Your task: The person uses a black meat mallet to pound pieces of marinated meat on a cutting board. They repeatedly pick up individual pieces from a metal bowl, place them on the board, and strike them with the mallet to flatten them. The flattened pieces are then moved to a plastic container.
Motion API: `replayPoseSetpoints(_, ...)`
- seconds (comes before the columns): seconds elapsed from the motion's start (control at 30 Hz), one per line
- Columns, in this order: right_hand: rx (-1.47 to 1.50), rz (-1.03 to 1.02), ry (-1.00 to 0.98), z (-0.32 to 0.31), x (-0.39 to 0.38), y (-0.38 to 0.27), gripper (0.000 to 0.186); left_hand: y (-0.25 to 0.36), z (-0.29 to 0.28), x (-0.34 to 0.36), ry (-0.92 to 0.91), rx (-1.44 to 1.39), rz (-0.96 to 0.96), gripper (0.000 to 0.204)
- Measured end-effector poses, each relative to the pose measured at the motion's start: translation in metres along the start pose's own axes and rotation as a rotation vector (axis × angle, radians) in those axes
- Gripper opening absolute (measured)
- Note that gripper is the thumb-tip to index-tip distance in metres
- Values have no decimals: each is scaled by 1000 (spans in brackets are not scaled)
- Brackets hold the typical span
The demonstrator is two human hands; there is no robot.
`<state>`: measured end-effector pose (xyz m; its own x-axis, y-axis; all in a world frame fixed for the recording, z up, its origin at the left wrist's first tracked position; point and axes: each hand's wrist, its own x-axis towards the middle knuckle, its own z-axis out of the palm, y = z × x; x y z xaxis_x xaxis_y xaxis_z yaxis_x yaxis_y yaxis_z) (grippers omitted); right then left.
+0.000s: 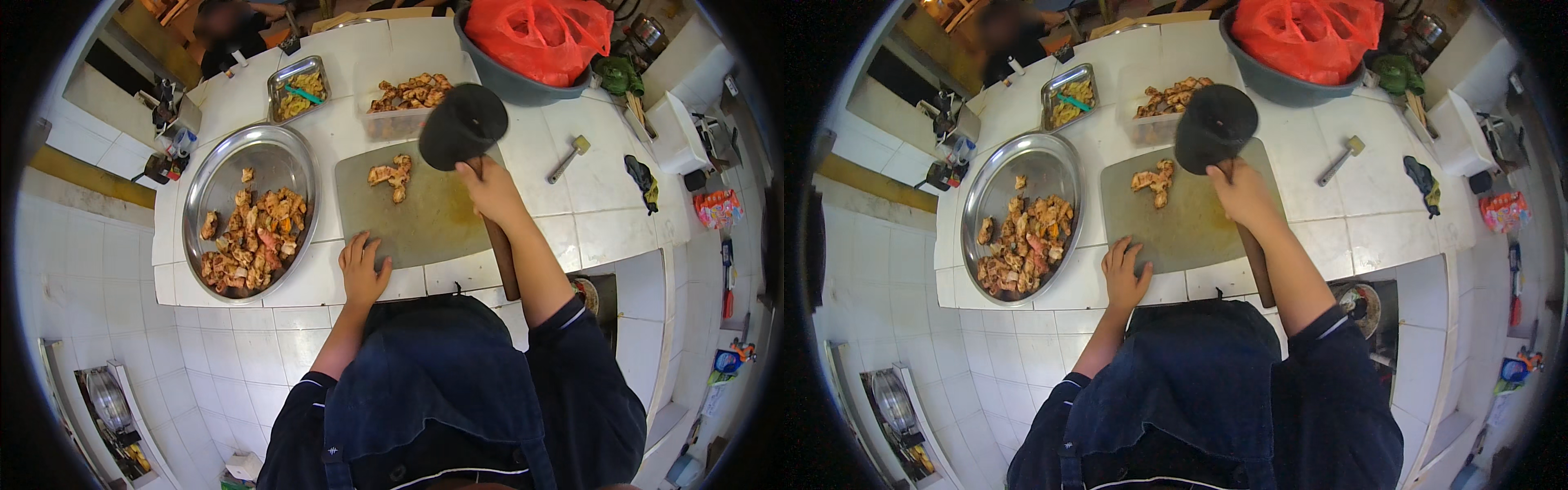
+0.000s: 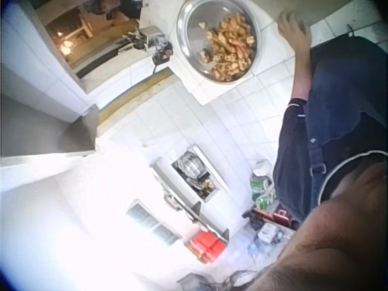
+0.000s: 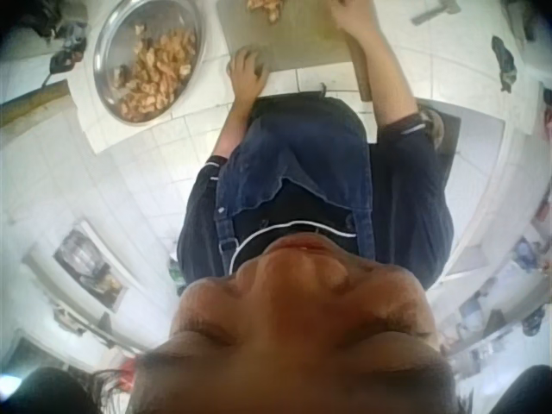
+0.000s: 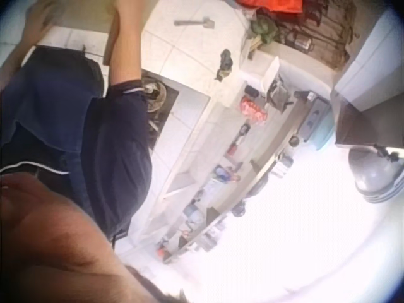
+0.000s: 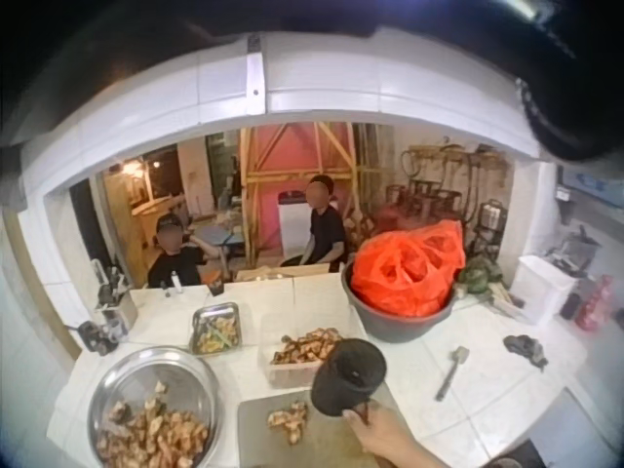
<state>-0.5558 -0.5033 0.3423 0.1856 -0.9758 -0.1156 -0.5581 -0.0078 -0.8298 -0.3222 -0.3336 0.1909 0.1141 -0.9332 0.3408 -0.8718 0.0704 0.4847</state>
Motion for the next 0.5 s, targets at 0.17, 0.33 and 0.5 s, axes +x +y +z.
replayPoseSetpoints(0.17,-427,0,81,23,-27,96,40,8,1,11,-15,3,-31,36)
replayPoseSetpoints(0.33,-476,-37,40,40,-53,86,39,13,8,60,-95,-33,-128,27)
replayPoseSetpoints(0.5,-460,45,47,37,-52,57,38,19,19,134,-25,22,0,32)
